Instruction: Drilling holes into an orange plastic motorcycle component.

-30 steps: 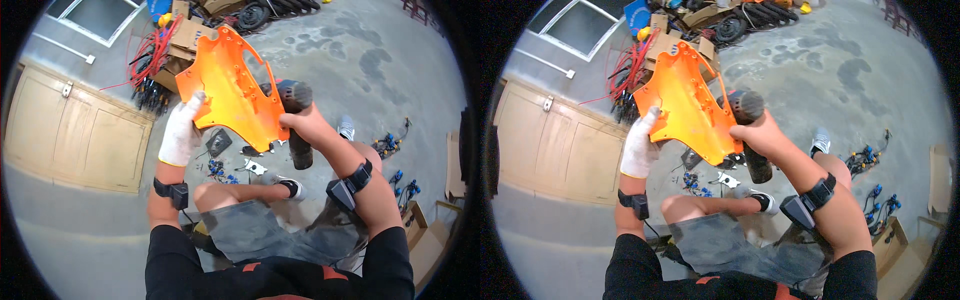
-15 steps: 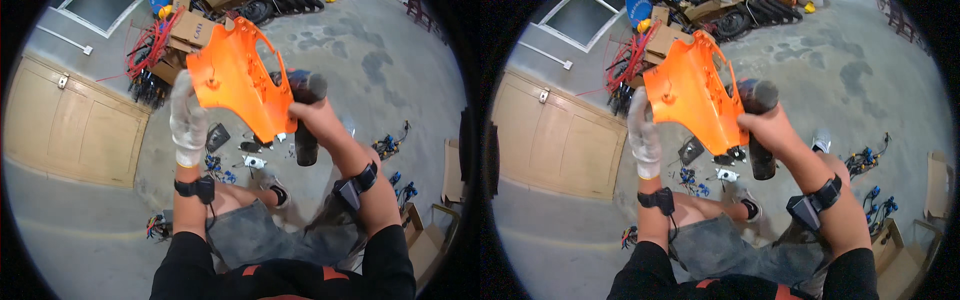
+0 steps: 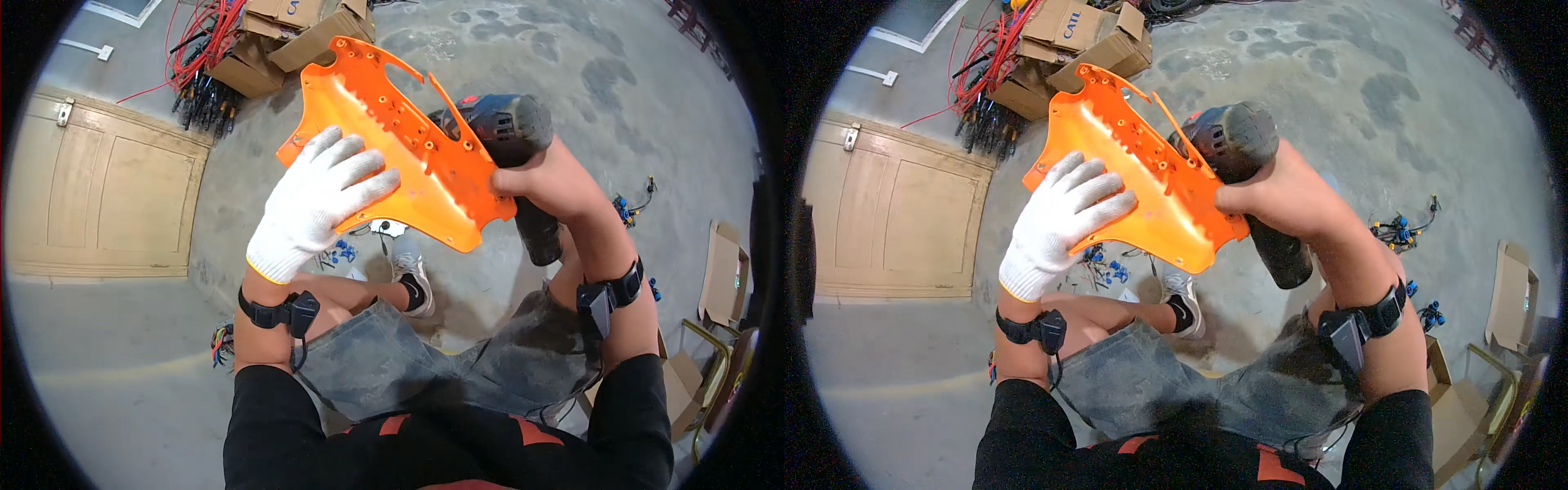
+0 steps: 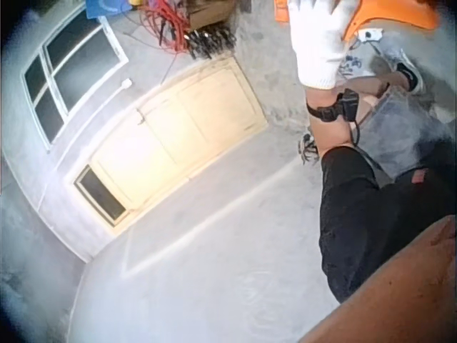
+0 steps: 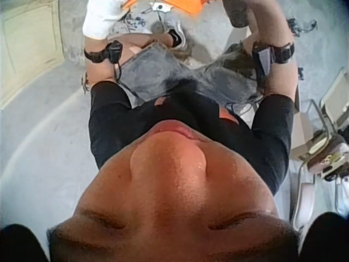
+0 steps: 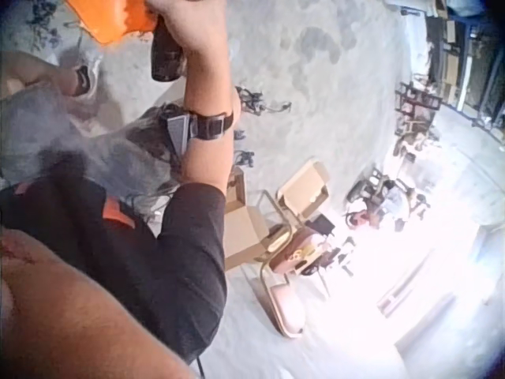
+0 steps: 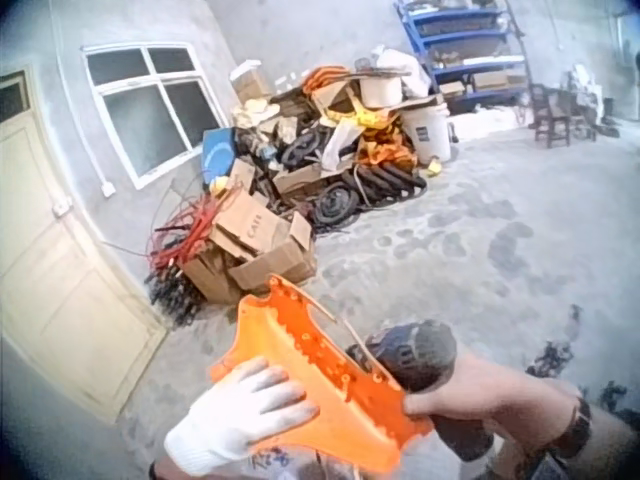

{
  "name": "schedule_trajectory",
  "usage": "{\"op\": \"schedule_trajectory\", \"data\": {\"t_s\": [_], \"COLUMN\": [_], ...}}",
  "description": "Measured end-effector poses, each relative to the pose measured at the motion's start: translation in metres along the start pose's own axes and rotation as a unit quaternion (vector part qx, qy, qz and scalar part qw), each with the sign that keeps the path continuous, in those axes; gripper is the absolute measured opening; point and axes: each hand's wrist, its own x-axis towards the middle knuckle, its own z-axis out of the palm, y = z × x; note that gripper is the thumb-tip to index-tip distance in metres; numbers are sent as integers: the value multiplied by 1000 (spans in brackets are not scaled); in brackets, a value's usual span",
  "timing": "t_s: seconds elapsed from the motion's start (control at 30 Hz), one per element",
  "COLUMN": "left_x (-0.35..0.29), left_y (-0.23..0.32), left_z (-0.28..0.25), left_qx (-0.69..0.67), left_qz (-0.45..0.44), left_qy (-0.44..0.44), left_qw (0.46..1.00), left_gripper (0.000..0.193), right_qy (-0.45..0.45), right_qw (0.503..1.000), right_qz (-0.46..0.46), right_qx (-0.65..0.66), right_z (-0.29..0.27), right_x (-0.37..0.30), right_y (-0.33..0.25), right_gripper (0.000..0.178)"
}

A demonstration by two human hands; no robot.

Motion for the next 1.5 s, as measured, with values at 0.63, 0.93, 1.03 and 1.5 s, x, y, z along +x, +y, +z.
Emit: {"op": "schedule_trajectory", "data": {"t_s": [0.63, 0.93, 1.03, 1.5], "left_x": [34, 56, 55, 42], "left_y": [-51, -34, -35, -34], "left_z": [59, 50, 48, 46], "left_qx": [-771, -729, -721, -638], "left_qz": [-267, -275, -311, -473], "left_qy": [466, 460, 447, 455], "left_qw": [343, 426, 429, 403], "left_gripper": [44, 53, 54, 51], "right_qy": [-13, -30, -25, -45], "right_qw": [978, 977, 986, 991], "right_qz": [-107, -64, -55, -104], "right_qx": [176, 199, 156, 74], "right_z": [26, 37, 38, 57], "right_x": [8, 17, 17, 23], "right_y": [-4, 0, -6, 13], "right_gripper": [33, 36, 40, 44]}}
